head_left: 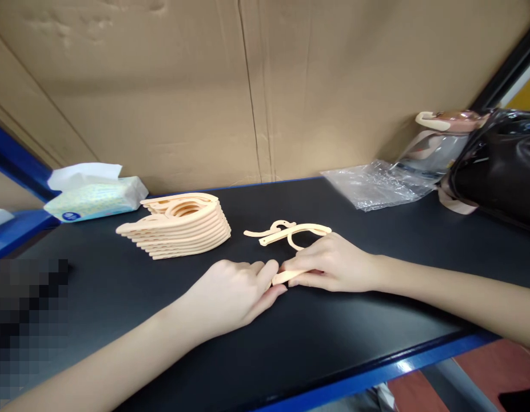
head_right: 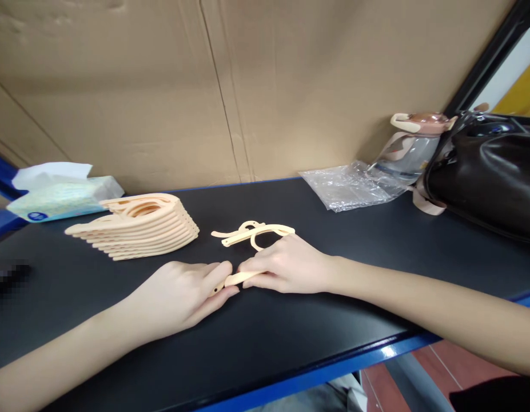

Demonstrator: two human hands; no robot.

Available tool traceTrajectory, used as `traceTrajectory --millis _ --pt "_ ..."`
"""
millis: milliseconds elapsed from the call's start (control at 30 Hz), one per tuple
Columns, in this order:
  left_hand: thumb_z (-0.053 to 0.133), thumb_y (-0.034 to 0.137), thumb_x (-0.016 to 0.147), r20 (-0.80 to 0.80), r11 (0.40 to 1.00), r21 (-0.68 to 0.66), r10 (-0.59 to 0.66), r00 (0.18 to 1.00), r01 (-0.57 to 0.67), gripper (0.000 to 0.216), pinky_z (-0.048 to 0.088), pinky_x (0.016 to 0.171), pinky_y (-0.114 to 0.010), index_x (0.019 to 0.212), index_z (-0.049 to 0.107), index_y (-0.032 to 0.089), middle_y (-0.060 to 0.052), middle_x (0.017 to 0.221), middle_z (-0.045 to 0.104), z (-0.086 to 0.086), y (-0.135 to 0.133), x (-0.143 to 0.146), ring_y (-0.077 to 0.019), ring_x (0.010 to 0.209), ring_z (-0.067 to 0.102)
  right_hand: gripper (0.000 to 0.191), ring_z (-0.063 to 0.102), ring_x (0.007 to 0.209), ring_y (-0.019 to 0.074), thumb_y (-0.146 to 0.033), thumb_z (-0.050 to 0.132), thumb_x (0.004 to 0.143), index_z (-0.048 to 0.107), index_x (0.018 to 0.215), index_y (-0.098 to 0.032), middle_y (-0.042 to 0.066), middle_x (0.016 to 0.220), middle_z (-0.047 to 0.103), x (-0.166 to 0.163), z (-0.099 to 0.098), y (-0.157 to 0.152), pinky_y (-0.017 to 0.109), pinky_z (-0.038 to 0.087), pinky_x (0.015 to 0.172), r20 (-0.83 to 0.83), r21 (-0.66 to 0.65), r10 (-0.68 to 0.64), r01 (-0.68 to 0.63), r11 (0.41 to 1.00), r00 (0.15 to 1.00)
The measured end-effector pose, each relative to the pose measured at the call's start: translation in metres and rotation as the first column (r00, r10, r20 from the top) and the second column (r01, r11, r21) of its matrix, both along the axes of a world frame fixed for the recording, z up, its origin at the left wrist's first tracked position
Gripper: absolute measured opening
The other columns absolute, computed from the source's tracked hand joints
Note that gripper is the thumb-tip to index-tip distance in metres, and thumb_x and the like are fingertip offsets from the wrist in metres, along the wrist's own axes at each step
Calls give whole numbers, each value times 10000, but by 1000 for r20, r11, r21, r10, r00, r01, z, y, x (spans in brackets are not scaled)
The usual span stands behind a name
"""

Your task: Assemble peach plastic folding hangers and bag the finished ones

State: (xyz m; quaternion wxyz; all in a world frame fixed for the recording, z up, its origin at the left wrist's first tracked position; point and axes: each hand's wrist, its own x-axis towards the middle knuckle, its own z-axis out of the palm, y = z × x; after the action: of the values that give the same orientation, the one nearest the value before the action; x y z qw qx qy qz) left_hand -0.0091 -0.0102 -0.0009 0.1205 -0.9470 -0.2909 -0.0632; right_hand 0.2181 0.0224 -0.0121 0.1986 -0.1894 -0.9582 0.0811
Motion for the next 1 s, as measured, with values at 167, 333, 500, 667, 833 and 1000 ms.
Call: traceTrajectory --millis 167,333,500,667,833,1000 --pt "344 269 982 41 997 -79 -6 999 9 215 314 417 -249 796 425 198 50 604 541 1 1 -1 -133 481 571 325 551 682 137 -358 387 996 655 1005 -175 11 782 649 -1 2 -3 253 360 605 87 168 -42 27 985 995" --pt "310 281 991 40 995 -94 19 999 -15 253 306 420 -243 779 423 200 48 574 536 1 1 -2 -135 464 560 365 550 744 158 -406 384 989 668 987 -178 24 759 595 0 6 -2 273 419 709 97 234 -39 15 972 994" --pt "296 288 994 16 997 -71 38 999 -36 274 281 416 -239 778 436 196 37 561 549 1 1 -1 -138 452 562 331 556 883 176 -407 439 970 651 1030 -160 64 920 636 5 10 3 283 444 774 -48 166 -71 78 983 996" --pt "310 278 993 18 997 -68 33 999 -32 256 269 416 -233 780 426 194 46 565 541 2 1 -2 -124 442 544 286 530 821 163 -347 471 963 684 890 -171 58 919 616 9 13 9 288 423 758 -152 165 -280 304 938 948" --pt "284 282 1001 22 998 -61 11 1000 -10 284 281 425 -237 766 417 193 36 612 555 1 1 -3 -120 473 554 272 556 871 173 -332 481 964 726 935 -218 37 973 660 9 10 13 315 403 802 -80 106 -416 423 900 906" --pt "300 278 999 22 999 -46 -15 1000 16 269 299 447 -241 782 432 188 34 629 549 1 3 -4 -120 501 555 261 567 878 175 -320 484 964 727 953 -225 26 960 673 9 9 11 329 385 814 -40 92 -454 455 886 890"
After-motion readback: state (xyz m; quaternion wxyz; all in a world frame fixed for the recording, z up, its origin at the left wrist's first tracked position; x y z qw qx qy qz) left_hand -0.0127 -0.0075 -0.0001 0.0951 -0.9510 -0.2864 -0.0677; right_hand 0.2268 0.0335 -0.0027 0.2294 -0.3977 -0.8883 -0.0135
